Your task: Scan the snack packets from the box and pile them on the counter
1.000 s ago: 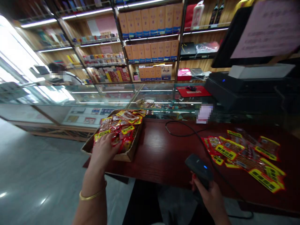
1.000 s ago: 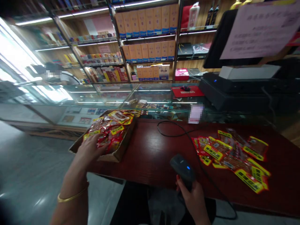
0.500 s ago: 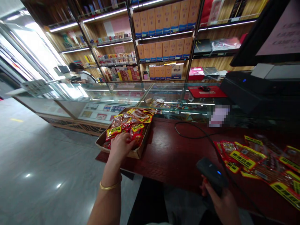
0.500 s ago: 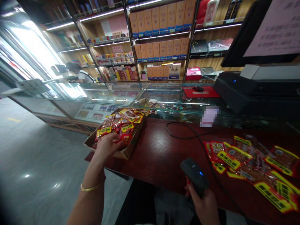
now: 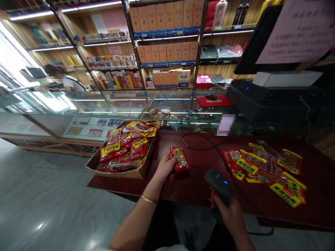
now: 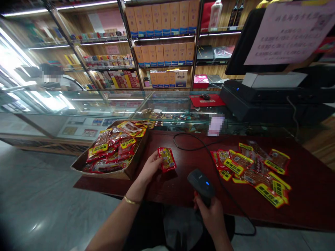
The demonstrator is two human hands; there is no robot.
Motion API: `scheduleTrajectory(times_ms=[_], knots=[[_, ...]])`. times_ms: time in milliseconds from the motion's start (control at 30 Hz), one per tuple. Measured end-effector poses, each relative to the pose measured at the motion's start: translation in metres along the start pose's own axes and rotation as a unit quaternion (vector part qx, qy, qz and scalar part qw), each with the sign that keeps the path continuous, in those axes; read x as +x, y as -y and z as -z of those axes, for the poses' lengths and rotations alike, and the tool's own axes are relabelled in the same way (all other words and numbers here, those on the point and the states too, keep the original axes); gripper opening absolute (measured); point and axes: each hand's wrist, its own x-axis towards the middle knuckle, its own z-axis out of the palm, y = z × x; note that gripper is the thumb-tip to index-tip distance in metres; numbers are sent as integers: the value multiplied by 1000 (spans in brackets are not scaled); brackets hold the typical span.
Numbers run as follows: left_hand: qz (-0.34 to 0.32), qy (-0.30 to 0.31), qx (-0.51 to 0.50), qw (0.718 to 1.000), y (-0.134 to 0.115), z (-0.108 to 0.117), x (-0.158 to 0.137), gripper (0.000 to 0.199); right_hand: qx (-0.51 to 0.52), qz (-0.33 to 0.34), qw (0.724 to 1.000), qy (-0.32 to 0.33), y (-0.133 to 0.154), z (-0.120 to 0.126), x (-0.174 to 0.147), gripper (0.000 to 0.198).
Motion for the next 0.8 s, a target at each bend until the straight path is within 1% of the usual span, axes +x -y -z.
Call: scheduleTrajectory(times_ms=[67, 167, 300, 467, 567, 667, 733, 800], knots=[[2, 17, -5, 1000, 16, -1, 6, 46, -4, 6, 1000, -3, 2, -1, 0, 49], [-2, 37, -18, 999, 26, 1, 9, 47, -24, 4, 1000, -4, 8, -3, -1, 51], [8, 51, -31, 998, 27, 4, 9, 51, -90, 1, 996, -21, 24, -8, -10, 50], [5, 74, -34, 997, 27, 4, 8, 52, -161, 37, 985, -45, 42, -15, -31, 39], [-5, 76, -22, 997, 30, 5, 8, 47, -184, 42, 981, -38, 40, -13, -38, 37], [-7, 58, 2, 998, 34, 6, 9, 41, -210, 27, 977, -25, 34, -6, -40, 39], [-6, 53, 3, 999, 36, 6, 10, 40, -224, 23, 974, -5, 31, -2, -41, 40], [-7, 62, -11, 998, 36, 6, 11, 44, -228, 23, 973, -6, 31, 0, -44, 40]])
